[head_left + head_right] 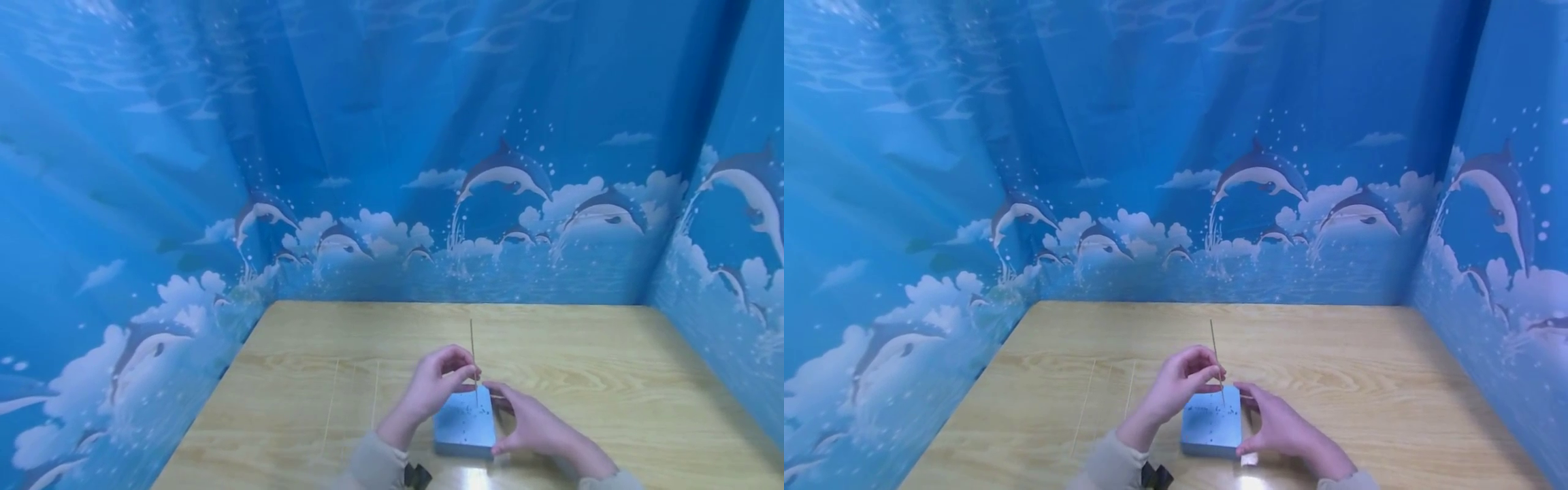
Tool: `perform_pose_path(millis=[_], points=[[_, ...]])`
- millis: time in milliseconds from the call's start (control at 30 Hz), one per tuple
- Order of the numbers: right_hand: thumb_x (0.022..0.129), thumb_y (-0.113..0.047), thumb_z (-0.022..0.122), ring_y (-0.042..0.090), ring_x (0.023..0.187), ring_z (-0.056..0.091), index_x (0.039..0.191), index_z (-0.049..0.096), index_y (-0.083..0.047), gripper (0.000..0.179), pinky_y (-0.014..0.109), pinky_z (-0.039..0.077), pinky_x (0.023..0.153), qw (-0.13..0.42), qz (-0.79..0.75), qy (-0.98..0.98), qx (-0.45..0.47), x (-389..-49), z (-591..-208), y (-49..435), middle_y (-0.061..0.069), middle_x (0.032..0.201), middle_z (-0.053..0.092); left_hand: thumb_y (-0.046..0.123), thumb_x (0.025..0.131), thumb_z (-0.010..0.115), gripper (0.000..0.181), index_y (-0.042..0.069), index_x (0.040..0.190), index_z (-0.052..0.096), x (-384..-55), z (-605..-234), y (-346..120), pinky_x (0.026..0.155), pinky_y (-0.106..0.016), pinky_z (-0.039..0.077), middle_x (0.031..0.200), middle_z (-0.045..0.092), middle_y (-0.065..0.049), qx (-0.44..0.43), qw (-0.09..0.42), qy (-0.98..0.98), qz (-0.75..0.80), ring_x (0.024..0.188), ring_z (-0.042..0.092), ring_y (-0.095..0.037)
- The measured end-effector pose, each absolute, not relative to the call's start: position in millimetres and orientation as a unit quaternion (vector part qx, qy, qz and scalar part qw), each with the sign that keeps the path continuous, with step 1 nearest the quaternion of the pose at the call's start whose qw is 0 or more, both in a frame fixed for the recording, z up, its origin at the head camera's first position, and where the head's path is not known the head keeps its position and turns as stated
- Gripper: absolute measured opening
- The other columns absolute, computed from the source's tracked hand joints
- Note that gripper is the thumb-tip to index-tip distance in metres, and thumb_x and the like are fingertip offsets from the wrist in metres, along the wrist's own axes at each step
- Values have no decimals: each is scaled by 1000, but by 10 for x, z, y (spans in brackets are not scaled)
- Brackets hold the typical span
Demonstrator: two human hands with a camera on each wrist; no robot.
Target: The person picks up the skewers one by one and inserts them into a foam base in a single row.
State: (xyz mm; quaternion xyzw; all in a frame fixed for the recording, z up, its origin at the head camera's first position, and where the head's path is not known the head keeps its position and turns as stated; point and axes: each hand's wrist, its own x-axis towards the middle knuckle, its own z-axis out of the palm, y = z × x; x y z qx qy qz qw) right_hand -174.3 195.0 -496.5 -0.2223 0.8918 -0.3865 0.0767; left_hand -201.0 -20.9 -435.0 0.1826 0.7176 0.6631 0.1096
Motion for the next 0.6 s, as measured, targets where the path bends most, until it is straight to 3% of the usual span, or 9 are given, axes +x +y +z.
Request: perform_pose_path(millis=[600], points=[[58,-48,88,42,127,55,143,38,6,113,62,40,108,68,-385,888,-240,-1745,-4989,1959,25,145,48,10,93,65,8,8,101,67,-2000,-4448,-42,76,-22,63,96,71,1,204,105,731,643,93,67,-5]])
